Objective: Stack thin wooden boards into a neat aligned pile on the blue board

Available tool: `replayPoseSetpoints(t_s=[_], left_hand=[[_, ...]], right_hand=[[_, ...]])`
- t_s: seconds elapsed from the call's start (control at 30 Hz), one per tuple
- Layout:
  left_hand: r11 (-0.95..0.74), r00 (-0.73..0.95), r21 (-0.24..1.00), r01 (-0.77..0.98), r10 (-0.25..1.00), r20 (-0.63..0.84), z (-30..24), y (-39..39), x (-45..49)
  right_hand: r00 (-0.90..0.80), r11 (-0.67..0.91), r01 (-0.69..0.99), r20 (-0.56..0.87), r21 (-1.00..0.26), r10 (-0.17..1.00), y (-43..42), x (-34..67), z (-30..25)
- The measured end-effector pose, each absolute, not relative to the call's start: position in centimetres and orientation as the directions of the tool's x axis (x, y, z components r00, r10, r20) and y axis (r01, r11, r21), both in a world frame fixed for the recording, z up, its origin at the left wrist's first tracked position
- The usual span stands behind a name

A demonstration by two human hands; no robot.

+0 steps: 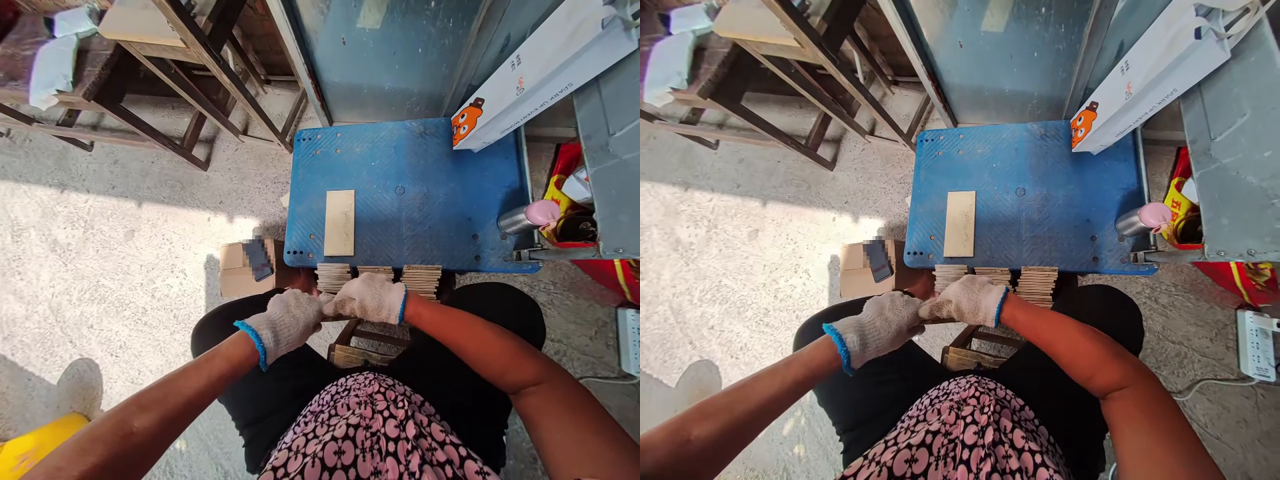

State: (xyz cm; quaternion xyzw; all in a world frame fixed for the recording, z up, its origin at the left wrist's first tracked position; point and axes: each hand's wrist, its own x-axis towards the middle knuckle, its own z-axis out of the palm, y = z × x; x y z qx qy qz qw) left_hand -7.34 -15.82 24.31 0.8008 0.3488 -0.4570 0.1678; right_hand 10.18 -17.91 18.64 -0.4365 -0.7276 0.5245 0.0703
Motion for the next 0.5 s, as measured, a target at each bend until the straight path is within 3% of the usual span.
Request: replayPoseSetpoints(t_s=[0.23,0.4,0.5], left_hand=[[-0.671,0.301,-0.083,0.737,0.436,-0.848,24.9,-16.1,-7.0],[-0.676,0.308,-0.047,0.736,0.396,-0.865,24.1,-16.7,-8.3],[-0.697,0.332,-0.005,0.717,0.348,-0.877,22.8,-17.7,-9.1]], right_hand=[[-0.509,-0.004,0.563,-0.351,-0.826,0.786,-18.1,9.5,18.2],[-0.421,-0.252,0.401,-0.421,-0.881,0.803,-17.7,10.5,19.2],[-0.328,-0.290,0.404,-0.433,-0.868,0.840,-17.3,11.4,19.3]])
